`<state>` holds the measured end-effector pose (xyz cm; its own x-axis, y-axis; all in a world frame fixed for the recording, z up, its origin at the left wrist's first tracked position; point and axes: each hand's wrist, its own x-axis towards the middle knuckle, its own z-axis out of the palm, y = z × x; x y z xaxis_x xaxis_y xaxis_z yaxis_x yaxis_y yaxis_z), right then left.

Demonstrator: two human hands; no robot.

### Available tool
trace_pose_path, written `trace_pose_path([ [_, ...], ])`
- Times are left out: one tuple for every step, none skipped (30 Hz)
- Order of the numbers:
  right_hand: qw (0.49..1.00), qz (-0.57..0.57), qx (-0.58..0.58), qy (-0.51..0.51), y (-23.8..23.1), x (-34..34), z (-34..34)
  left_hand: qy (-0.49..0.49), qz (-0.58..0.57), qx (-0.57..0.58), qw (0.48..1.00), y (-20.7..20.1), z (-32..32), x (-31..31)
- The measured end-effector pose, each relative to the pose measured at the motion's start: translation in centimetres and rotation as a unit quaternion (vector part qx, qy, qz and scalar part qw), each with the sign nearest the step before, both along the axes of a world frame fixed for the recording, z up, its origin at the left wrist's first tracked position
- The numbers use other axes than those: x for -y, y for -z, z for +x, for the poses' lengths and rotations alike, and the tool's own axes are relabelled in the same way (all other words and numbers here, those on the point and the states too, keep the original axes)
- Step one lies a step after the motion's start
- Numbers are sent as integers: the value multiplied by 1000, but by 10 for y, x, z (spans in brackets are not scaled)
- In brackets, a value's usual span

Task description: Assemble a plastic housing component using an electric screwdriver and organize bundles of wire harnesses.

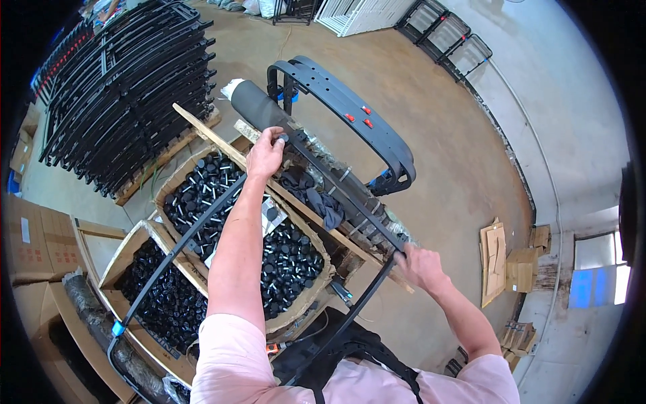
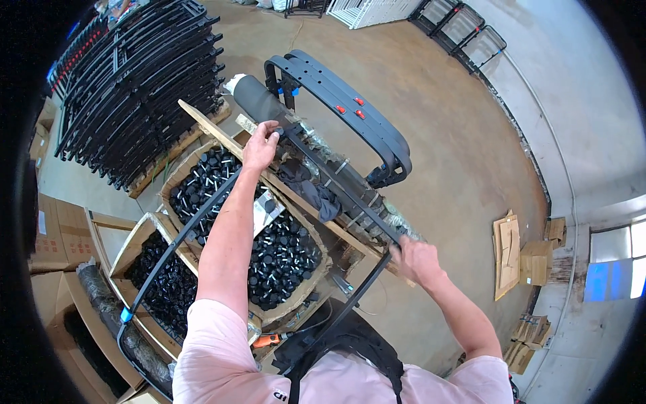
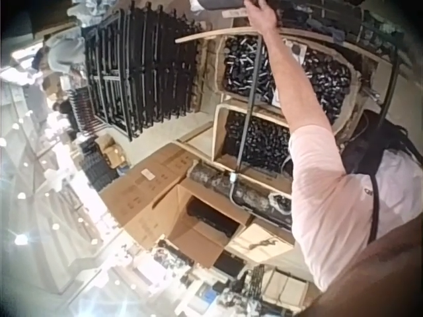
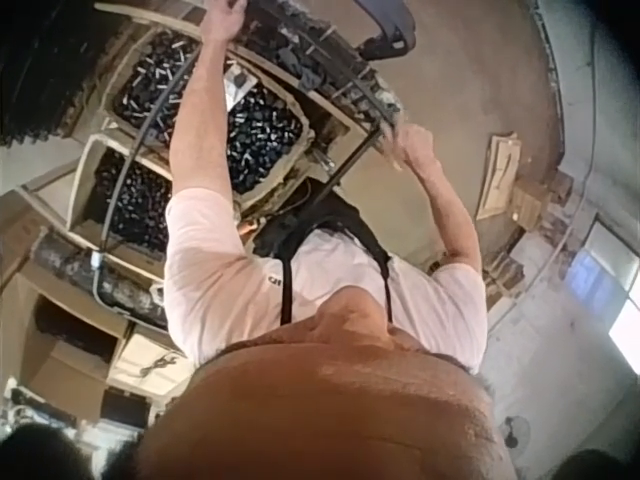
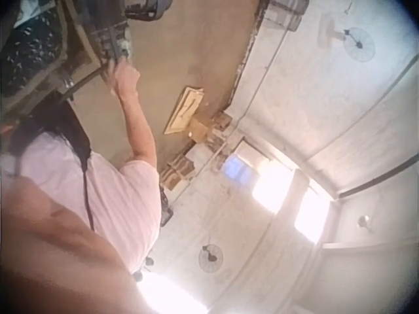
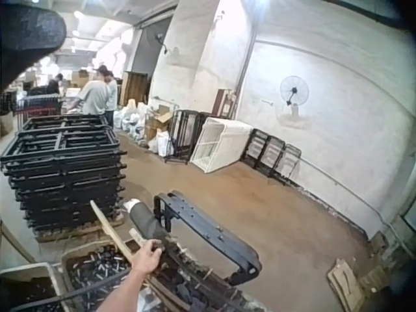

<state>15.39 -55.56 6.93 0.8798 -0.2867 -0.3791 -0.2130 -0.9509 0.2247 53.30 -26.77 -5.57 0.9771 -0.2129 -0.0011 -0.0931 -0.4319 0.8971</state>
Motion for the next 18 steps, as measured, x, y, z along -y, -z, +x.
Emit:
trace_pose_path([
  [998, -12, -29, -53, 0, 0, -7, -4, 0, -30, 1000, -1, 1, 4],
  [998, -16, -30, -51, 1, 2, -14, -1, -3, -30, 1000, -1, -3, 7],
  [997, -20, -66, -28, 3, 6, -21, 2, 19, -5, 1000, -1, -8, 8],
  [995, -24, -102, -9, 0, 9, -23, 2, 41, 20, 999, -5, -13, 10],
  [994, -26, -102, -9, -1, 10, -22, -9, 58, 29, 998, -10, -16, 15],
  [998, -22, -54, -38, 0, 9, -20, -9, 56, 28, 998, -15, -14, 17],
  [998, -15, -5, -66, 0, 3, -19, 5, 54, 23, 998, -17, -8, 13],
  [998, -16, -4, -64, 5, 6, -24, 20, 52, 17, 998, -19, -5, 8],
  [997, -30, -37, -62, 15, 15, -33, 10, 52, 65, 996, -5, -6, 7],
  [995, -41, -70, -65, 12, 14, -28, 6, 53, 66, 996, -2, -7, 6],
  [994, -41, -69, -70, 11, 11, -20, -8, 15, 52, 998, 1, -7, 5],
  [998, -16, -35, -58, 12, 6, -9, -23, -23, 39, 999, 3, -7, 3],
  [999, 3, -5, -38, 5, 1, -8, -21, -19, 37, 999, -4, -2, 7],
  [999, -2, -9, -35, 9, 9, -18, -17, -2, 29, 999, -6, -3, 9],
  [998, -22, -53, -32, 18, 22, -33, 3, 12, 16, 1000, -4, -11, 12],
  [994, -37, -91, -40, 16, 18, -27, 11, 33, 8, 999, 1, -14, 6],
  [994, -35, -90, -48, 14, 15, -19, 4, 17, 86, 996, 5, -16, 3],
  [998, -10, -34, -54, 13, 10, -12, -3, 21, 86, 996, 7, -9, -1],
])
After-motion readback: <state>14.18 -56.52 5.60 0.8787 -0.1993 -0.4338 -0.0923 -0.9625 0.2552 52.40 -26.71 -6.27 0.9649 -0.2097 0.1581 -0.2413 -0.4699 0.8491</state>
